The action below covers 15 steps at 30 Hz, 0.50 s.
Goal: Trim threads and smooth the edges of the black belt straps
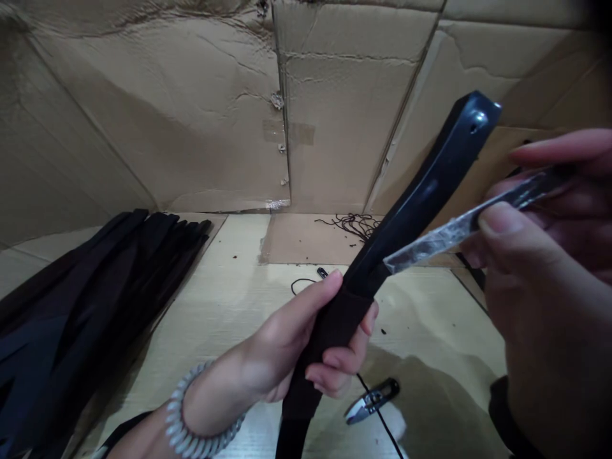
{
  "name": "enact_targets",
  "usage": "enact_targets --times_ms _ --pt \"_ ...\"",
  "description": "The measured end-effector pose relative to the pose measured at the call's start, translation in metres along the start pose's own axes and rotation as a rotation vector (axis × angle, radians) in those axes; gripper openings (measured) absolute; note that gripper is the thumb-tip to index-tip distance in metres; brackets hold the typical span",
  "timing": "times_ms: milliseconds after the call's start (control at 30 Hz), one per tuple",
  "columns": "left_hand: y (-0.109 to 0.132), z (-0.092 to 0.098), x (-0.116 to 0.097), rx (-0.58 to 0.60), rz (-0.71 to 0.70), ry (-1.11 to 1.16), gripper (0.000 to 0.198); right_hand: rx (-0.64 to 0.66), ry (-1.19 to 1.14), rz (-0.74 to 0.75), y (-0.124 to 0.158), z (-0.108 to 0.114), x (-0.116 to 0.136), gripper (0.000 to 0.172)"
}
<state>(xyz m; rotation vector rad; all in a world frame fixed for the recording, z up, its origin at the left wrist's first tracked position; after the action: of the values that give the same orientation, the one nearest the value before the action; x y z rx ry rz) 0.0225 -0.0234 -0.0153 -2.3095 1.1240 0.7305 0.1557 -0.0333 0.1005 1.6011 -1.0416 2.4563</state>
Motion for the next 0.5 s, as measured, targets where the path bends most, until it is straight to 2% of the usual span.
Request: enact_targets --times_ms 67,200,333,500 --pt "0.0 -0.003 0.001 0.004 -0.008 0.012 0.046 -0.076 -0.036 -0.066 0.0 0.002 -0.005 0.03" --pt "0.001 -0.004 0.003 -0.001 0.016 0.012 0.045 0.064 -0.131 0.01 0.0 -0.007 -0.003 0.032" --pt "0.001 -0.004 0.004 -0.003 0.032 0.043 0.043 0.091 -0.132 0.033 0.0 -0.008 -0.003 0.031" --pt "0.001 -0.002 0.005 -0.014 0.039 0.068 0.044 0.075 -0.107 0.133 0.006 -0.015 0.002 0.03"
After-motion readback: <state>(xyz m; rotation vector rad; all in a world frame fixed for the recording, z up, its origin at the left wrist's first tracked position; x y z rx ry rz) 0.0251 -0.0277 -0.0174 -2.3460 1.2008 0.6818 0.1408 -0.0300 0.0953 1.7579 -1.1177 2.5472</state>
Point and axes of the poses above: each hand's wrist, its own y-axis away from the middle knuckle, its own z-axis out of the back of the hand, x = y × z, the point moved 8 cm from there along -y, towards the middle knuckle, and after that the axes turned 14 degrees about -z, right-handed, at the moved point
